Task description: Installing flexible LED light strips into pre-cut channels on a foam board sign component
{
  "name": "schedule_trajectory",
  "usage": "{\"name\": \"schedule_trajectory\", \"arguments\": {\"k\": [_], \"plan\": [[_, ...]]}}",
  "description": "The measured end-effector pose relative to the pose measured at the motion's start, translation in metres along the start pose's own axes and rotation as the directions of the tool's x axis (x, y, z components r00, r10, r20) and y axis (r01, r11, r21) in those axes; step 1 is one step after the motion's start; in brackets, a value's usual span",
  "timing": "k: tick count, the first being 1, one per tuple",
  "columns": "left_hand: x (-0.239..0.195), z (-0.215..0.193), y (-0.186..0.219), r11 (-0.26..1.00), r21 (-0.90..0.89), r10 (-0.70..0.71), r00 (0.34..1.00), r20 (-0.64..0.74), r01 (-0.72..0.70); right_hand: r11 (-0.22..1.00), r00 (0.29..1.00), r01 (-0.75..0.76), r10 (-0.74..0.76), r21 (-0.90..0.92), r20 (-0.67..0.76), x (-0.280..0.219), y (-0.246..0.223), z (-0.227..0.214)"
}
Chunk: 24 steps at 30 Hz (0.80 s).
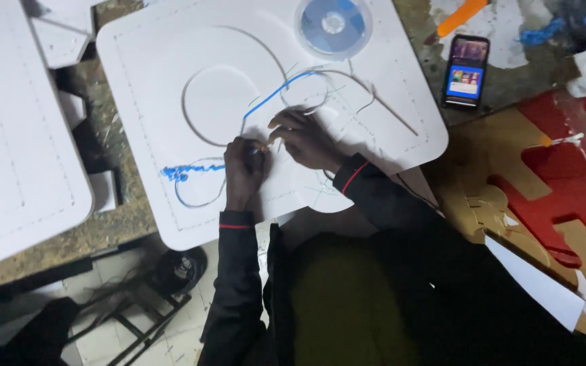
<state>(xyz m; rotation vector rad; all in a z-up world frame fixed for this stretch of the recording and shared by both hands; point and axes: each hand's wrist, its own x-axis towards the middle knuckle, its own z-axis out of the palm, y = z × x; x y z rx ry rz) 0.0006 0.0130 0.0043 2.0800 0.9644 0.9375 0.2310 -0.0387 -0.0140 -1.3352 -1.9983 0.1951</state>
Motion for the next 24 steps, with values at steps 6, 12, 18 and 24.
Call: {"name": "schedule_trajectory", "arguments": {"k": [6, 12, 18, 24], "plan": [[0.015, 0.009, -0.027, 0.999, 0.039, -0.022, 0.997, 0.074, 0.019, 0.994, 0.999, -0.03, 0.032, 0.106, -0.02, 0.001, -0.002, -0.004], [0.024, 0.005, -0.031, 0.993, 0.096, -0.09, 0.978, 0.19, 0.073, 0.997, 0.998, -0.035, 0.038, 0.062, -0.049, -0.001, -0.002, 0.001], [0.036, 0.004, -0.03, 0.979, 0.155, -0.168, 0.952, 0.254, 0.131, 0.996, 0.997, -0.076, 0.075, 0.039, 0.007, 0.0, -0.004, -0.002], [0.041, -0.001, -0.017, 0.97, 0.199, -0.199, 0.93, 0.308, 0.142, 0.997, 0.999, -0.053, 0.053, 0.05, -0.005, -0.003, -0.003, -0.003]]}}
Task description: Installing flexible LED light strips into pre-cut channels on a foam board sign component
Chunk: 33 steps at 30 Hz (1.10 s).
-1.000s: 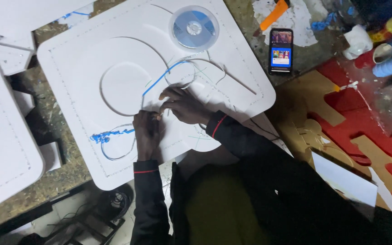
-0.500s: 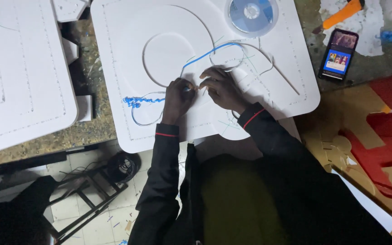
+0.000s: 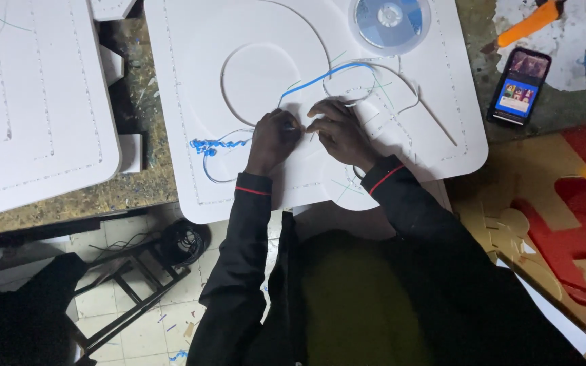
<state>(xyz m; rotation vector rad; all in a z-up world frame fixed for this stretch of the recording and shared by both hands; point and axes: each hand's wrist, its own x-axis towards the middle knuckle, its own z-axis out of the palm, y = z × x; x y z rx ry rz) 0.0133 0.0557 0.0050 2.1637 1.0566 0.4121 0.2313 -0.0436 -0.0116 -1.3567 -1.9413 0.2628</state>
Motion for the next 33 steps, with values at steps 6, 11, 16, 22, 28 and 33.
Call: {"name": "schedule_trajectory", "arguments": {"k": [6, 11, 16, 22, 28, 33], "plan": [[0.002, -0.013, 0.009, 0.999, -0.033, -0.04, 0.998, 0.051, 0.042, 1.0, 1.0, 0.013, -0.013, -0.025, 0.019, 0.004, -0.003, -0.006], [0.01, -0.017, 0.013, 0.997, 0.015, -0.08, 0.992, 0.096, 0.079, 0.999, 1.0, 0.022, -0.022, -0.041, 0.017, 0.004, 0.004, 0.0], [0.012, -0.021, 0.023, 0.99, 0.042, -0.139, 0.981, 0.138, 0.135, 0.999, 0.998, 0.052, -0.052, -0.004, -0.022, 0.002, 0.005, 0.003], [0.024, -0.017, 0.027, 0.966, 0.175, -0.221, 0.955, 0.196, 0.188, 0.995, 0.998, 0.066, -0.067, -0.069, -0.007, -0.001, 0.009, 0.007], [0.022, -0.034, 0.033, 0.979, 0.133, -0.181, 0.964, 0.193, 0.157, 0.996, 0.996, 0.084, -0.085, -0.033, -0.033, 0.0, 0.01, 0.007], [0.02, -0.035, 0.007, 0.991, -0.064, -0.104, 0.971, 0.217, 0.121, 0.988, 0.994, 0.109, -0.111, -0.111, -0.01, 0.0, 0.001, 0.001]]}}
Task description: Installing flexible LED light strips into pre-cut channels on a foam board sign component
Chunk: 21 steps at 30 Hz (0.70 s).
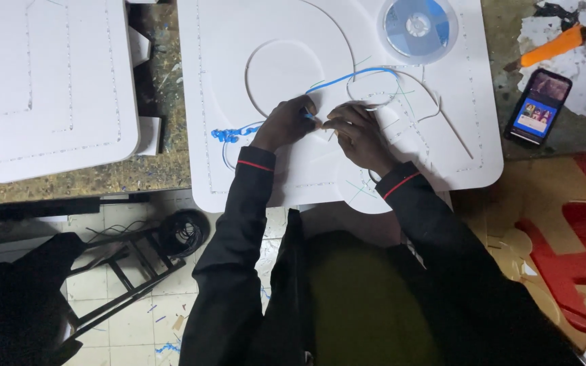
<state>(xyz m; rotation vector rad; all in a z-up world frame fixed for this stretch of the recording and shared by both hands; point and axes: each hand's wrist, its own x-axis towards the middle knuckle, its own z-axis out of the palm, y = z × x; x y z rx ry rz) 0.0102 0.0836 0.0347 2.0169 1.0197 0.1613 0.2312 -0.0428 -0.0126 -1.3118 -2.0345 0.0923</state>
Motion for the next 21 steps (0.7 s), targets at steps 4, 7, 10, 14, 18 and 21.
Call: {"name": "schedule_trajectory", "arguments": {"k": [4, 7, 10, 14, 18, 21], "plan": [[0.003, 0.006, -0.021, 0.993, -0.038, 0.114, 0.992, -0.051, -0.116, 1.0, 0.999, -0.008, 0.009, -0.028, 0.038, -0.003, 0.003, 0.002], [0.003, 0.008, -0.026, 0.99, -0.085, 0.107, 0.99, -0.09, -0.115, 0.999, 0.998, -0.014, 0.016, -0.029, 0.063, -0.005, 0.005, 0.004], [0.01, 0.013, -0.043, 0.987, -0.119, 0.096, 0.985, -0.142, -0.113, 1.0, 0.998, -0.009, 0.01, -0.018, 0.065, -0.004, 0.002, 0.002], [0.013, -0.007, -0.072, 0.942, -0.2, 0.208, 0.938, -0.277, -0.268, 0.998, 0.994, -0.025, 0.031, -0.054, 0.104, -0.005, 0.006, 0.006], [0.0, -0.043, -0.086, 0.927, -0.206, 0.15, 0.815, -0.56, -0.312, 0.999, 0.996, -0.006, 0.011, -0.054, 0.091, -0.004, 0.006, 0.004], [-0.017, -0.08, -0.069, 0.991, -0.056, 0.012, 0.494, -0.869, -0.122, 0.994, 0.996, 0.086, -0.088, 0.07, 0.023, 0.013, -0.019, -0.021]]}}
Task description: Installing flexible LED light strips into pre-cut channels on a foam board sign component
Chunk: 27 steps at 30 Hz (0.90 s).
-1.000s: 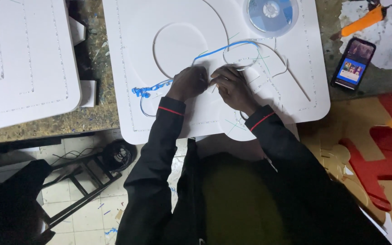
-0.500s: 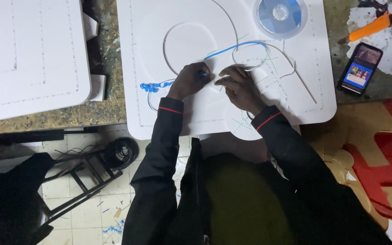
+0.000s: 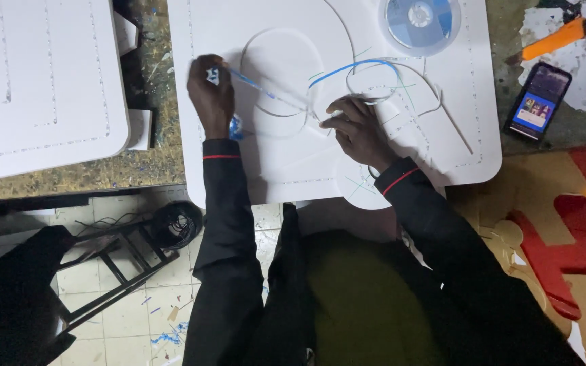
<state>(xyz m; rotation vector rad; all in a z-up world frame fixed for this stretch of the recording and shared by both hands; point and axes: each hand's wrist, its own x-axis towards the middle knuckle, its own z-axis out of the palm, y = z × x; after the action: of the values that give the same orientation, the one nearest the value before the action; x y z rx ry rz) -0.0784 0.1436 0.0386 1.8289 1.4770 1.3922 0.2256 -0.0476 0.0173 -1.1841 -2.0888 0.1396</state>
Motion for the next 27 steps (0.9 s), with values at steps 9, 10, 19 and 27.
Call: {"name": "schedule_trajectory", "arguments": {"k": [9, 10, 19, 27], "plan": [[-0.107, 0.015, 0.093, 0.98, -0.198, 0.093, 0.919, 0.383, -0.016, 0.989, 0.994, -0.102, 0.105, -0.105, 0.031, -0.011, 0.02, 0.02], [-0.116, 0.027, 0.073, 0.98, -0.199, 0.093, 0.918, 0.385, -0.015, 0.989, 0.994, -0.103, 0.107, -0.105, 0.031, -0.012, 0.021, 0.021], [-0.121, 0.079, 0.044, 0.995, 0.094, -0.069, 0.883, 0.465, 0.028, 0.988, 0.996, -0.079, 0.083, -0.129, 0.027, -0.012, 0.022, 0.023], [-0.135, 0.077, 0.039, 0.962, -0.147, -0.157, 0.91, 0.383, 0.228, 0.994, 0.994, -0.101, 0.102, -0.043, 0.024, -0.013, 0.022, 0.02]]}}
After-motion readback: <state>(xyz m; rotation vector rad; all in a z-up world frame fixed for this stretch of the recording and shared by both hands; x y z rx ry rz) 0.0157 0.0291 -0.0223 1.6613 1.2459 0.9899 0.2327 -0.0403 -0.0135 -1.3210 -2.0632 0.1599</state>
